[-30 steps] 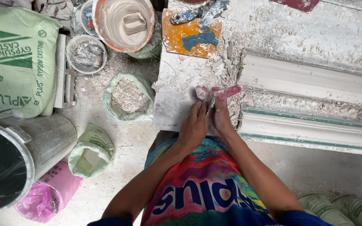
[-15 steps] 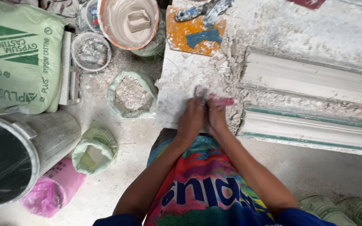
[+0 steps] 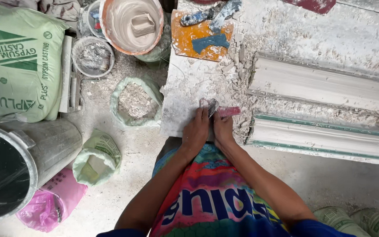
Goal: The person refines a plaster molding using a scraper and a brush. They scrape along the edges and grooves of the molding, then use a brush to clean off excess plaster dust.
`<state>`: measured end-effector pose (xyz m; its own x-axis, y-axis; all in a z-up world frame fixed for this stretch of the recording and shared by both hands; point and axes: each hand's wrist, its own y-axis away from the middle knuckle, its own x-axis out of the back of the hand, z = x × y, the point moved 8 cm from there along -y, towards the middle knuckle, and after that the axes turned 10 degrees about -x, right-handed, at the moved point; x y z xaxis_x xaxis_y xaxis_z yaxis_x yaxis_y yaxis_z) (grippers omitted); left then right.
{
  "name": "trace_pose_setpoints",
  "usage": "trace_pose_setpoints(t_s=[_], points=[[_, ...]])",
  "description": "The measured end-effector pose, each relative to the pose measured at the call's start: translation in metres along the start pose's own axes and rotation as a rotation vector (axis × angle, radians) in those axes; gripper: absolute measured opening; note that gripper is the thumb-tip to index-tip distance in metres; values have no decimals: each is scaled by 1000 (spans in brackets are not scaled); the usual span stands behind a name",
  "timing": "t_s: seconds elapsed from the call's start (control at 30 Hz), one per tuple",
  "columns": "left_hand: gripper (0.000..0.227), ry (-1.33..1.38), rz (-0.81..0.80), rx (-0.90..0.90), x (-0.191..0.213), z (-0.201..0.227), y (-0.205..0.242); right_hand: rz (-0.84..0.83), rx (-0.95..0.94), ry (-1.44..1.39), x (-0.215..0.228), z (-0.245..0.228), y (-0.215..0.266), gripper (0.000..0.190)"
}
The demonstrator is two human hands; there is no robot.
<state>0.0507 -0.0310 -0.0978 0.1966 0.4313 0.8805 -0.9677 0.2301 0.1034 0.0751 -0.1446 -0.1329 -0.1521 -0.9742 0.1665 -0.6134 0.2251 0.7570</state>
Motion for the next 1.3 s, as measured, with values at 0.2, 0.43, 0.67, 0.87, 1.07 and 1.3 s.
trace_pose_setpoints(t_s=[0.2,0.43,0.67,0.87,1.07,1.3], points=[[58,100,-43,147,3,-6,-15,-47,140,-156,-6,-19,23,17],[46,232,46,193,22,-12,1,-66,34,-195,4,4,3,32],[46,256,152,273,44,-28,-9,-63,-114,-239,-9,-21,42,101],[65,454,258,543,91,-75,31,-247,-61,-320,31,-49,29,27],[71,191,137,642,56,-127,71,-266,-31,-252,59,-28,-8,42],[83,-36,-202,601,46,-38,55,-347,-63,-157,47,-46,3,39]])
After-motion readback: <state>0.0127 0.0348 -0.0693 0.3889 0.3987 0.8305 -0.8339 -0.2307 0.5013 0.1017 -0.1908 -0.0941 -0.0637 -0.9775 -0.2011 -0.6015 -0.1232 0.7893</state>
